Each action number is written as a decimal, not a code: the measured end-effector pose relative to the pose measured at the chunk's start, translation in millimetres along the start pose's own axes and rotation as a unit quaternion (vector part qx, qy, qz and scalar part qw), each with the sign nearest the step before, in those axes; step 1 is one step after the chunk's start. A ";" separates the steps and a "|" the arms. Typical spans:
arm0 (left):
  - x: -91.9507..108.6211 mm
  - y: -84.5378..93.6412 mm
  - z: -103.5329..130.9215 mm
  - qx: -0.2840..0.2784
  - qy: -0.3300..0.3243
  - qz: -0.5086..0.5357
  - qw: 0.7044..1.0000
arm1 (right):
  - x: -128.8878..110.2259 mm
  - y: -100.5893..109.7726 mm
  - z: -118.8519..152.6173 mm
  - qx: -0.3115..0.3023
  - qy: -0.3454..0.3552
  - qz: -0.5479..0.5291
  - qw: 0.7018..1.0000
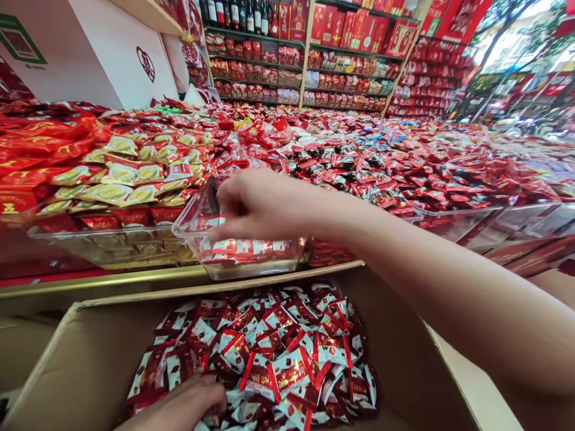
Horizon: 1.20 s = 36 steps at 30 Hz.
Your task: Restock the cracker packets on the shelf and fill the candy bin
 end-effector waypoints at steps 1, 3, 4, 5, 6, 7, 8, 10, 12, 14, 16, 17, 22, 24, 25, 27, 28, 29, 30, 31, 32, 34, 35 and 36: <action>-1.1 -3.5 0.0 -0.004 -0.001 -0.013 1.000 | -12.4 -13.4 16.4 -0.045 0.035 -0.038 0.998; -5.3 -6.9 -1.4 0.003 0.006 -0.026 1.000 | -26.0 -63.9 46.8 -0.180 0.096 -0.064 0.977; -8.0 -6.5 -2.4 0.012 0.010 -0.029 0.999 | -22.3 -94.2 56.9 -0.225 0.100 -0.039 0.968; -10.6 -5.7 -3.3 0.018 0.014 -0.028 0.999 | -11.3 -121.3 59.9 -0.221 0.083 0.009 0.972; -13.2 -4.3 -4.1 0.021 0.017 -0.024 0.999 | 4.1 -145.8 58.5 -0.202 0.050 0.050 0.977; -15.3 -2.1 -4.8 0.025 0.020 -0.021 0.999 | 21.4 -169.6 56.0 -0.201 0.008 0.071 0.977; -17.1 0.5 -5.4 0.029 0.023 -0.015 0.999 | 37.9 -188.5 52.5 -0.196 -0.034 0.072 0.977; -17.7 6.3 -6.9 0.042 0.022 0.004 0.999 | 60.9 -212.3 46.9 -0.193 -0.077 0.068 0.976; -14.1 11.9 -9.9 0.060 0.008 0.034 0.998 | 69.3 -216.5 44.2 -0.194 -0.082 0.058 0.976; -7.8 17.7 -14.4 0.088 -0.014 0.078 0.993 | 67.7 -207.0 43.9 -0.192 -0.079 0.026 0.978; -1.7 24.2 -18.7 0.127 -0.032 0.136 0.982 | 61.8 -191.8 44.1 -0.173 -0.086 -0.062 0.979; 1.1 27.0 -20.5 0.144 -0.041 0.169 0.974 | 58.7 -185.0 44.2 -0.161 -0.093 -0.128 0.974; 19.4 27.6 -24.6 0.151 -0.101 0.339 0.923 | 47.6 -182.3 47.4 -0.146 -0.155 -0.462 0.861; 25.8 25.5 -24.1 0.139 -0.119 0.391 0.902 | 42.5 -186.5 48.4 -0.147 -0.168 -0.523 0.823; 27.8 25.2 -23.6 0.137 -0.123 0.406 0.895 | 40.7 -187.2 48.7 -0.140 -0.172 -0.541 0.811; 28.3 27.9 -22.0 0.154 -0.119 0.414 0.889 | 37.9 -187.1 49.5 -0.116 -0.178 -0.574 0.790; 27.4 30.1 -20.8 0.167 -0.114 0.424 0.883 | 35.0 -187.7 50.3 -0.115 -0.172 -0.587 0.783; 26.2 32.3 -19.6 0.178 -0.108 0.439 0.874 | 31.4 -188.6 51.2 -0.117 -0.161 -0.593 0.780; 24.9 34.2 -18.3 0.186 -0.102 0.456 0.864 | 27.5 -189.5 52.4 -0.122 -0.147 -0.591 0.783; 24.0 35.6 -17.1 0.191 -0.097 0.472 0.855 | 23.5 -190.1 53.7 -0.125 -0.130 -0.586 0.790; 23.4 36.9 -15.8 0.194 -0.094 0.484 0.848 | 20.0 -190.2 55.0 -0.126 -0.115 -0.579 0.797; 23.1 38.7 -13.5 0.196 -0.092 0.497 0.840 | 17.0 -187.6 57.0 -0.107 -0.102 -0.565 0.812; 22.9 39.4 -12.4 0.198 -0.091 0.500 0.838 | 16.5 -184.8 57.7 -0.093 -0.101 -0.554 0.821; 22.8 40.3 -11.3 0.202 -0.092 0.502 0.836 | 15.8 -181.4 58.2 -0.081 -0.099 -0.541 0.831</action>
Point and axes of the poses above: each hand's wrist, its own z-axis away from the middle knuckle, its own y-axis out of the back of the hand, x = y × z, the point moved 7 cm from there along -z, towards the middle knuckle, and after that the axes turned 8 degrees about -y, right-handed, at the moved point
